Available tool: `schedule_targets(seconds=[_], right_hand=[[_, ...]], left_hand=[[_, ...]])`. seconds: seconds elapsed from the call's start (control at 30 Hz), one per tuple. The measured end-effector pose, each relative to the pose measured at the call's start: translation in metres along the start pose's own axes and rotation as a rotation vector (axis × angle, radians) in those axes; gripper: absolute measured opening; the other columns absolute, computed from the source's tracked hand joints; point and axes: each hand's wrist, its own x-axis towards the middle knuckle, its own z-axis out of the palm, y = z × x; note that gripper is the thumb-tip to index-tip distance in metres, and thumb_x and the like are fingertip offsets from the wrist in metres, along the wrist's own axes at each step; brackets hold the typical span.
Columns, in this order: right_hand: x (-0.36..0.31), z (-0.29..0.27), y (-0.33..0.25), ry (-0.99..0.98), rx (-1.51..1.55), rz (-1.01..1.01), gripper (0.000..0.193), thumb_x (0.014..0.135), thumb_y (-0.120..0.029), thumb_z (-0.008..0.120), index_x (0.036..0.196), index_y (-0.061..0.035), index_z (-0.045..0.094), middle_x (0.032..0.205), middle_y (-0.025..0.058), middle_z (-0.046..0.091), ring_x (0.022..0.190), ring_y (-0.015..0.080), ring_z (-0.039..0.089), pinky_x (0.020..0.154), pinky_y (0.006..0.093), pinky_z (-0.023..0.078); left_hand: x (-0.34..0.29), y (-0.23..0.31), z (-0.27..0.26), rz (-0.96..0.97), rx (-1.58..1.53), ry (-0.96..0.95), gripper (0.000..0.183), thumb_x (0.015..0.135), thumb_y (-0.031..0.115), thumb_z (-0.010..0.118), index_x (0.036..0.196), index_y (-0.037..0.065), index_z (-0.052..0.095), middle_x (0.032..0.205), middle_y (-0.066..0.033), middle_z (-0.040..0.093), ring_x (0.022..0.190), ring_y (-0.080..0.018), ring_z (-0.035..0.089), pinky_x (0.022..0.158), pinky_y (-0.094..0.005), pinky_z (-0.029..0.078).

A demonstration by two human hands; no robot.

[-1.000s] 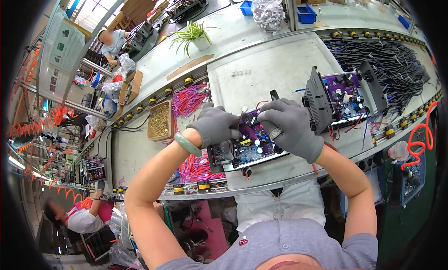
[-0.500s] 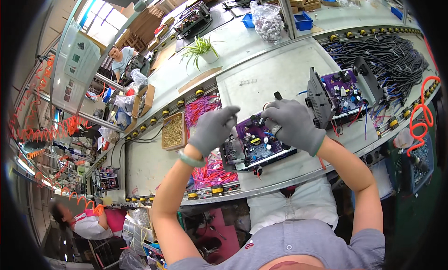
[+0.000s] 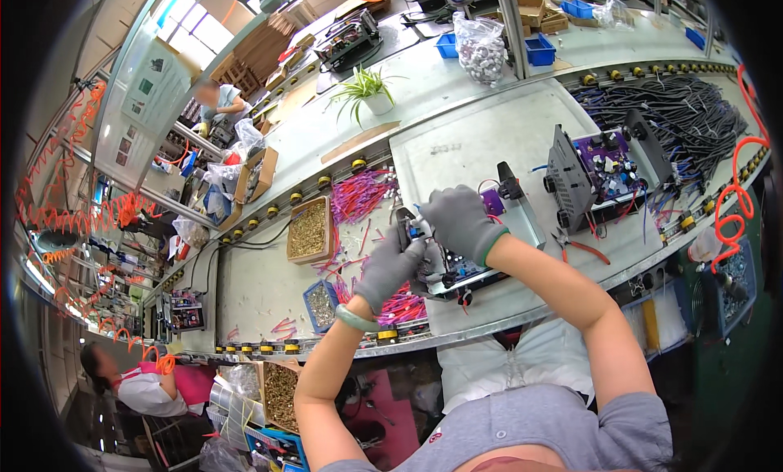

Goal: The person assembles electronic devices on a factory workbench. They use a pneumatic screwdriver to secure screws into the metal casing of a power supply unit, then use pliers to strip and cut wires. The person connects these wires to the internal circuit board and organizes the wiring within the unit.

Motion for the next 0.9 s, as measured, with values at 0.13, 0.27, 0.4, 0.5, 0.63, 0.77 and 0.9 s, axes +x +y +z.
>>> schedule_targets(seconds=[0.13,0.27,0.4,0.5,0.63,0.77,0.9], right_hand=[[0.000,-0.004,-0.003,-0.027,-0.007,-0.037,0.009,0.075,-0.019,0.068,0.083,-0.0142,0.071,0.083,0.0062,0.068,0.082,0.0232,0.069,0.075,0.0376,0.051],[0.002,-0.007,-0.008,-0.077,-0.064,0.021,0.012,0.071,-0.020,0.071,0.083,-0.0144,0.071,0.083,0.0060,0.068,0.082,0.0227,0.069,0.075,0.0373,0.051],[0.001,-0.003,-0.007,-0.022,-0.069,-0.023,0.014,0.069,-0.019,0.072,0.082,-0.0139,0.071,0.082,0.0066,0.068,0.080,0.0228,0.069,0.073,0.0372,0.051],[0.005,0.005,-0.004,-0.049,-0.092,-0.042,0.013,0.069,-0.018,0.071,0.081,-0.0129,0.070,0.083,0.0072,0.068,0.079,0.0232,0.069,0.071,0.0367,0.051],[0.008,0.004,-0.001,-0.052,0.004,-0.044,0.014,0.069,-0.016,0.070,0.081,-0.0110,0.069,0.084,0.0086,0.068,0.079,0.0244,0.069,0.071,0.0373,0.052],[0.007,0.002,-0.004,-0.065,0.041,0.012,0.015,0.065,-0.011,0.069,0.079,-0.0095,0.066,0.082,0.0091,0.066,0.078,0.0266,0.068,0.072,0.0394,0.052],[0.003,0.002,-0.004,-0.024,0.040,-0.025,0.016,0.062,-0.010,0.070,0.077,-0.0098,0.065,0.081,0.0087,0.065,0.078,0.0268,0.067,0.072,0.0399,0.051]], left_hand=[[-0.001,-0.006,0.001,0.041,0.058,-0.086,0.046,0.098,0.041,0.049,0.131,0.008,0.050,0.103,-0.0226,0.069,0.100,-0.0387,0.067,0.087,-0.0457,0.050],[-0.002,-0.007,-0.002,0.039,0.099,-0.104,0.047,0.099,0.042,0.046,0.132,0.009,0.048,0.103,-0.0243,0.068,0.100,-0.0419,0.065,0.087,-0.0483,0.049],[-0.003,-0.005,-0.001,0.049,0.085,-0.116,0.048,0.099,0.042,0.044,0.133,0.008,0.047,0.102,-0.0253,0.068,0.099,-0.0439,0.065,0.087,-0.0497,0.049],[-0.004,0.011,-0.005,0.051,0.148,-0.125,0.049,0.099,0.042,0.044,0.134,0.007,0.045,0.102,-0.0259,0.067,0.099,-0.0450,0.064,0.086,-0.0506,0.048],[-0.003,0.003,-0.006,0.051,0.142,-0.135,0.051,0.099,0.042,0.043,0.136,0.006,0.043,0.100,-0.0267,0.067,0.097,-0.0457,0.064,0.085,-0.0521,0.048],[-0.003,0.005,-0.005,0.053,0.112,-0.126,0.050,0.099,0.043,0.044,0.131,0.005,0.044,0.096,-0.0257,0.068,0.092,-0.0469,0.065,0.082,-0.0542,0.048],[-0.005,0.003,-0.004,0.040,0.139,-0.102,0.048,0.099,0.043,0.044,0.127,0.005,0.047,0.094,-0.0250,0.067,0.091,-0.0462,0.065,0.081,-0.0538,0.049]])
